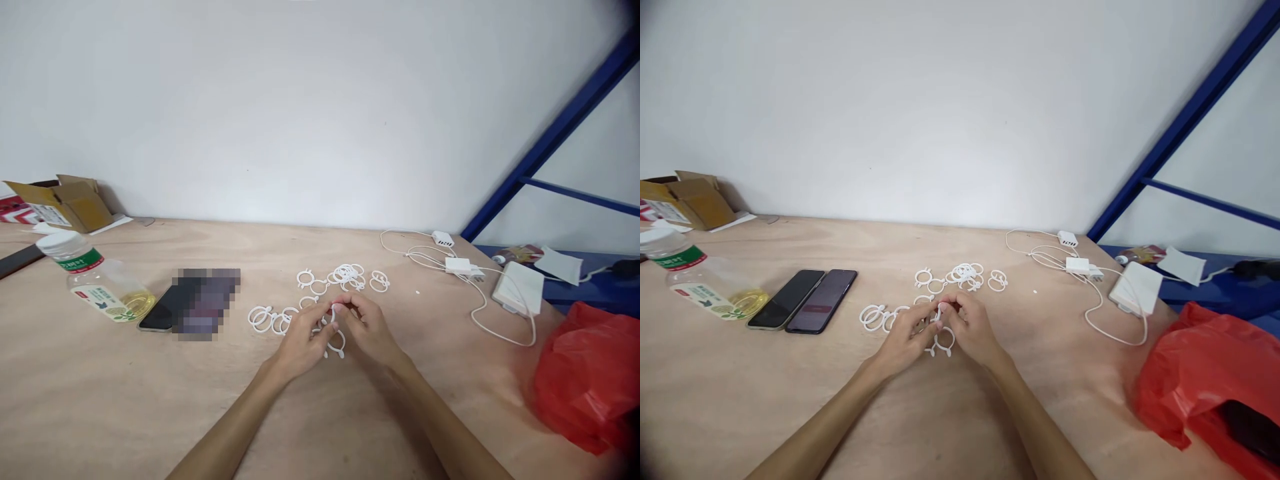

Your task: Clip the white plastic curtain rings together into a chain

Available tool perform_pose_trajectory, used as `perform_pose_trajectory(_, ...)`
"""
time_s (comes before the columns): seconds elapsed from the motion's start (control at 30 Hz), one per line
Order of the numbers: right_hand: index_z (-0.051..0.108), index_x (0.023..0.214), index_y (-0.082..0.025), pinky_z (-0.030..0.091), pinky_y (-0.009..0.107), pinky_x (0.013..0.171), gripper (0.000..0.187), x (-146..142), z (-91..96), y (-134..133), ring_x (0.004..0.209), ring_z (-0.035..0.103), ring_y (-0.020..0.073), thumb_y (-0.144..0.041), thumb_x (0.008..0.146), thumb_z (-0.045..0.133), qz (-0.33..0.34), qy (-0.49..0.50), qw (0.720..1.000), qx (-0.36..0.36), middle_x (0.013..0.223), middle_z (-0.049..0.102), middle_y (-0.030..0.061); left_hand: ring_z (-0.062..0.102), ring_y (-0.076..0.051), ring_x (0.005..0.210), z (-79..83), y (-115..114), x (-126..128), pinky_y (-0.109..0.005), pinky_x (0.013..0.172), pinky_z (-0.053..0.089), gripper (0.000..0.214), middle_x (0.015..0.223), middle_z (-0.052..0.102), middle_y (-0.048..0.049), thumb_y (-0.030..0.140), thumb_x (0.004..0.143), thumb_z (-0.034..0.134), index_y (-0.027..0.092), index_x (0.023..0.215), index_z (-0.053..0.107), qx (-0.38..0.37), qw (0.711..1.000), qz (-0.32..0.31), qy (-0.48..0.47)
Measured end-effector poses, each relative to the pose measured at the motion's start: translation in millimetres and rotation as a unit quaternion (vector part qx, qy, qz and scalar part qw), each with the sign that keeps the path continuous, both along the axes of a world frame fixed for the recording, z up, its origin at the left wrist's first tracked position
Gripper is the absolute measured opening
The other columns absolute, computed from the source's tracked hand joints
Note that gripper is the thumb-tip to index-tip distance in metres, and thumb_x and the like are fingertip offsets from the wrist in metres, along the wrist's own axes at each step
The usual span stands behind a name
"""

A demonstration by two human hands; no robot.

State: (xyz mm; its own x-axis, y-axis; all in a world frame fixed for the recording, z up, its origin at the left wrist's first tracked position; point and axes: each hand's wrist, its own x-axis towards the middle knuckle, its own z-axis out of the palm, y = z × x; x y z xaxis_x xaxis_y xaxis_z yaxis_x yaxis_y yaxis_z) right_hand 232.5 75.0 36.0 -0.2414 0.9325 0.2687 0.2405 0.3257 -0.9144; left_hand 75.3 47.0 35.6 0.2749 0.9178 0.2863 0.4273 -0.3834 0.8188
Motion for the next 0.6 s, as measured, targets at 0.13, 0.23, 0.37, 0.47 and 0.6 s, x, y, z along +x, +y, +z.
perform_pose_trajectory(0.13,0.066,0.082,-0.023,0.045,0.034,0.073,0.018,-3.8,-3.4,0.1,0.077,0.058,0.0202,-0.038,0.084,0.057,-0.005,0.01,1.0,-0.024,0.08,0.067,0.003,0.057,-0.017,0.077,-2.4,2.8,-0.5,-0.029,0.071,0.045,0.028,0.087,0.067,-0.0014,0.023,0.085,0.051,0.023,0.109,0.066,-0.006,1.0,0.01,0.006)
perform_pose_trajectory(0.23,0.067,0.083,-0.021,0.045,0.033,0.072,0.021,2.0,-11.8,7.6,0.078,0.059,0.0203,-0.04,0.083,0.056,-0.017,-0.024,0.999,-0.02,0.082,0.068,0.0036,0.057,-0.022,0.094,-6.8,4.9,-3.3,-0.035,0.085,0.046,0.037,0.102,0.068,-0.0043,0.017,0.078,0.055,0.024,0.112,0.065,-0.003,0.998,0.047,0.039)
perform_pose_trajectory(0.37,0.069,0.102,-0.019,0.043,0.034,0.068,0.032,19.1,-18.7,21.0,0.072,0.058,0.0215,-0.038,0.085,0.049,-0.121,-0.202,0.972,0.017,0.073,0.065,0.0041,0.051,-0.028,0.107,-12.1,3.5,-6.0,-0.044,0.093,0.041,0.048,0.113,0.066,-0.0079,0.01,0.069,0.056,0.022,0.114,0.065,0.02,0.985,0.095,0.14)
perform_pose_trajectory(0.47,0.058,0.126,-0.022,0.04,0.033,0.067,0.042,25.6,-20.7,26.5,0.073,0.06,0.0233,-0.031,0.087,0.047,-0.152,-0.365,0.918,0.002,0.075,0.068,0.0058,0.046,-0.032,0.113,-13.6,1.1,-5.2,-0.05,0.096,0.037,0.056,0.125,0.06,-0.0063,0.011,0.065,0.06,0.027,0.118,0.063,0.047,0.978,0.103,0.175)
perform_pose_trajectory(0.6,0.065,0.113,-0.025,0.038,0.031,0.067,0.031,23.0,-23.8,26.7,0.077,0.063,0.0235,-0.029,0.09,0.044,-0.16,-0.448,0.879,0.009,0.084,0.073,0.0078,0.044,-0.03,0.117,-13.4,2.3,-4.6,-0.05,0.098,0.035,0.044,0.128,0.058,-0.0046,0.015,0.072,0.057,0.027,0.114,0.065,0.073,0.978,0.131,0.142)
